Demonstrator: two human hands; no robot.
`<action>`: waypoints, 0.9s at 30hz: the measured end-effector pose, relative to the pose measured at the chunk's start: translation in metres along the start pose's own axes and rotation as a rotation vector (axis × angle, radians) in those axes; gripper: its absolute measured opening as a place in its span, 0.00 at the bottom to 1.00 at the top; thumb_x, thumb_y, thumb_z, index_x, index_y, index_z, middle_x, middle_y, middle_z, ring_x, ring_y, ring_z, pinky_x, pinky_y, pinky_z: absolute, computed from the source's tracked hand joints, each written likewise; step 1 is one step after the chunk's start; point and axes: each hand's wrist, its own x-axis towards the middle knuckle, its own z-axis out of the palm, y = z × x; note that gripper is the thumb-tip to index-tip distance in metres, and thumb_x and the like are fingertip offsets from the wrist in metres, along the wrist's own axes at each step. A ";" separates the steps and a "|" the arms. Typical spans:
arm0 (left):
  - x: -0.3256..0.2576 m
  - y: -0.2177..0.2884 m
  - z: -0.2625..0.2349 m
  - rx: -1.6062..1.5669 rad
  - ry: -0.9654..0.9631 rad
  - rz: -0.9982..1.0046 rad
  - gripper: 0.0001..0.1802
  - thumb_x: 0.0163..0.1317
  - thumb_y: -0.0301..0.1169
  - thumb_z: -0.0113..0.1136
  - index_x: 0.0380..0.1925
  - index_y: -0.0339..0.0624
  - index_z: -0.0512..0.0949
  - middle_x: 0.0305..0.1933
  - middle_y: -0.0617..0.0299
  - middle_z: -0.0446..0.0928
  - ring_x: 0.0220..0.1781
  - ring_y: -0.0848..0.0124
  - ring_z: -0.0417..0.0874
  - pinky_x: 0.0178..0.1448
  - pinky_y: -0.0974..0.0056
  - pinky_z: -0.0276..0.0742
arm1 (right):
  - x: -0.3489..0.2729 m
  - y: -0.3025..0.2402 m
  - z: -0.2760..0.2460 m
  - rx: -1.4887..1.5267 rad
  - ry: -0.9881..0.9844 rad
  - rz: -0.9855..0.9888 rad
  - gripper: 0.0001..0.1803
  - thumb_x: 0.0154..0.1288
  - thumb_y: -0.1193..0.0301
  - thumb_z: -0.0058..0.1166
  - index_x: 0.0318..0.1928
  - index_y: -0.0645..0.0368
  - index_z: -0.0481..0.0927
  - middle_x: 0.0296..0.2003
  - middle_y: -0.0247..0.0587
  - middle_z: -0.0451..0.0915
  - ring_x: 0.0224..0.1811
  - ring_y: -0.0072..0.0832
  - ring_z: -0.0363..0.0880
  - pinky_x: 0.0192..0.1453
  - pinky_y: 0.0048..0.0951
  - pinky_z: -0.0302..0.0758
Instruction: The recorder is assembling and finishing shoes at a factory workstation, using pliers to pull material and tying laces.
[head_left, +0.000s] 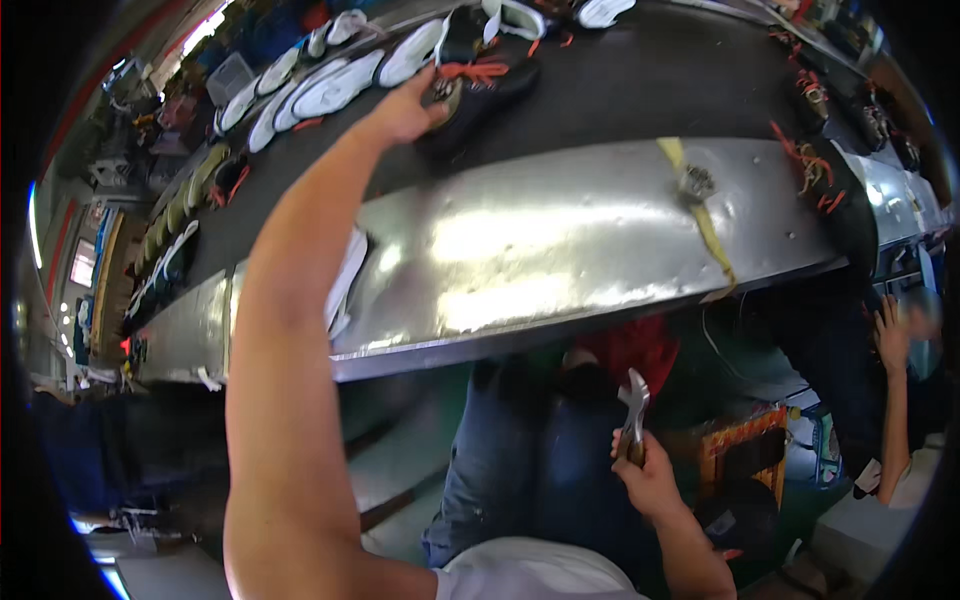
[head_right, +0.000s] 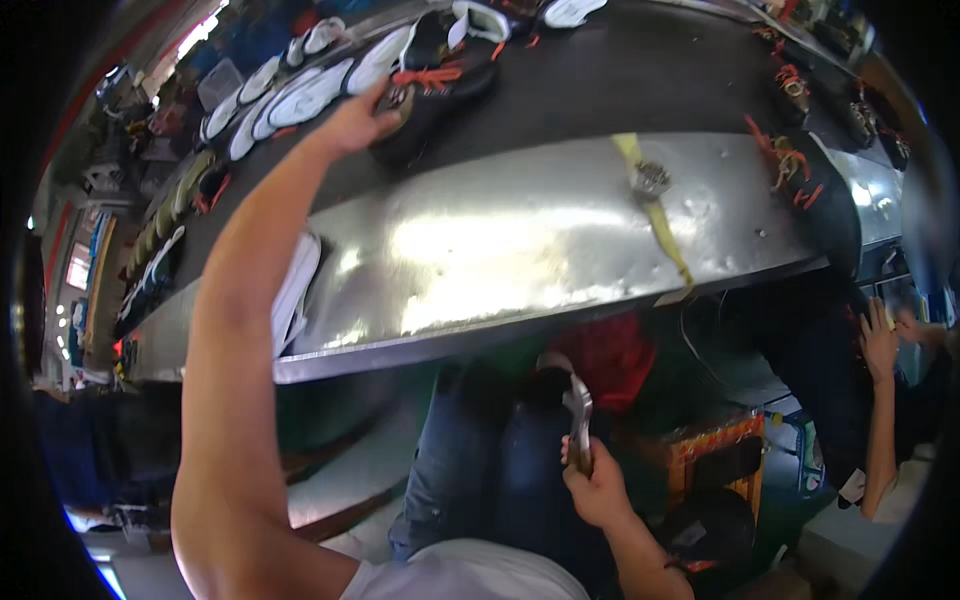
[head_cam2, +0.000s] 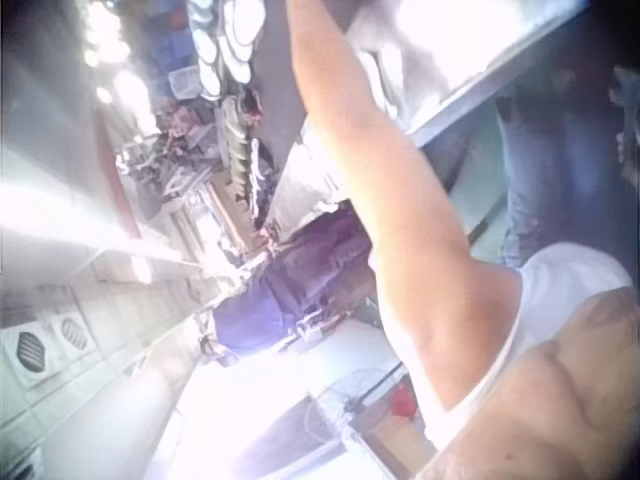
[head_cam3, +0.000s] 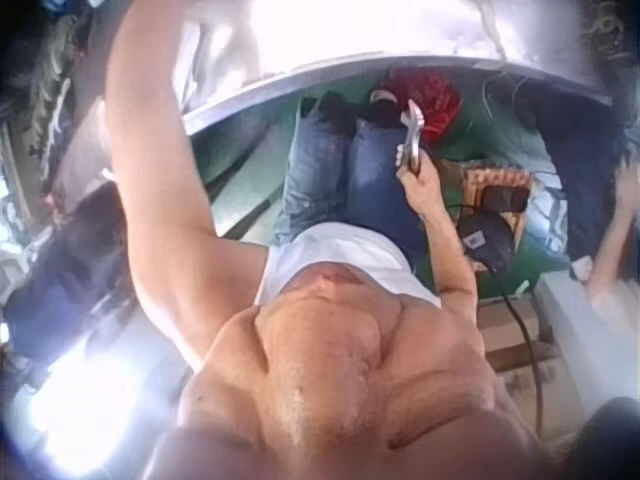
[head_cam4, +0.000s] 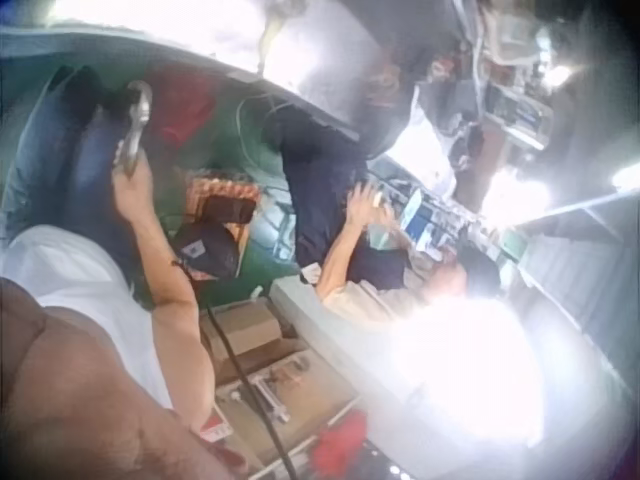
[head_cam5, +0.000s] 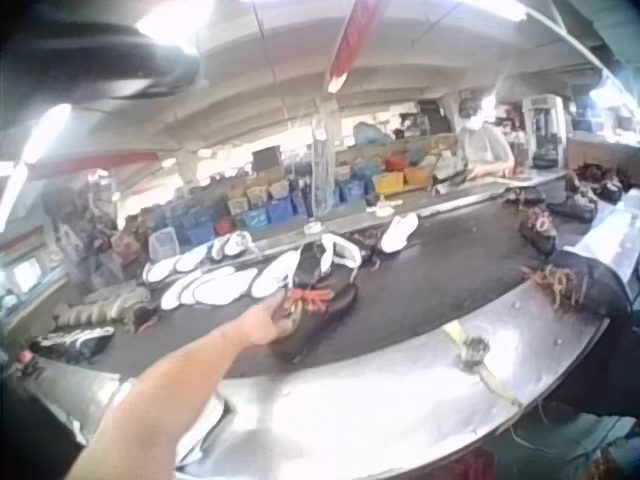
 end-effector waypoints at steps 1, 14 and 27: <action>-0.002 -0.003 -0.009 0.081 0.015 -0.064 0.47 0.64 0.51 0.61 0.73 0.31 0.55 0.69 0.37 0.68 0.72 0.51 0.69 0.73 0.59 0.64 | -0.003 0.002 0.000 0.044 0.025 0.036 0.23 0.61 0.84 0.49 0.59 0.64 0.71 0.46 0.37 0.76 0.48 0.21 0.76 0.54 0.25 0.74; -0.223 0.027 -0.092 -0.396 -0.225 -0.283 0.37 0.56 0.38 0.73 0.64 0.34 0.71 0.52 0.54 0.81 0.51 0.69 0.81 0.59 0.64 0.75 | -0.048 -0.018 0.054 0.162 -0.251 -0.144 0.22 0.69 0.76 0.54 0.61 0.63 0.66 0.46 0.35 0.75 0.39 0.18 0.74 0.42 0.23 0.74; -0.489 0.204 0.112 -1.339 -0.061 -0.206 0.37 0.65 0.32 0.66 0.71 0.43 0.60 0.53 0.60 0.77 0.56 0.72 0.75 0.64 0.64 0.70 | -0.147 -0.024 0.048 -0.570 -0.297 -0.227 0.16 0.72 0.70 0.52 0.56 0.64 0.72 0.38 0.35 0.80 0.36 0.21 0.77 0.45 0.25 0.76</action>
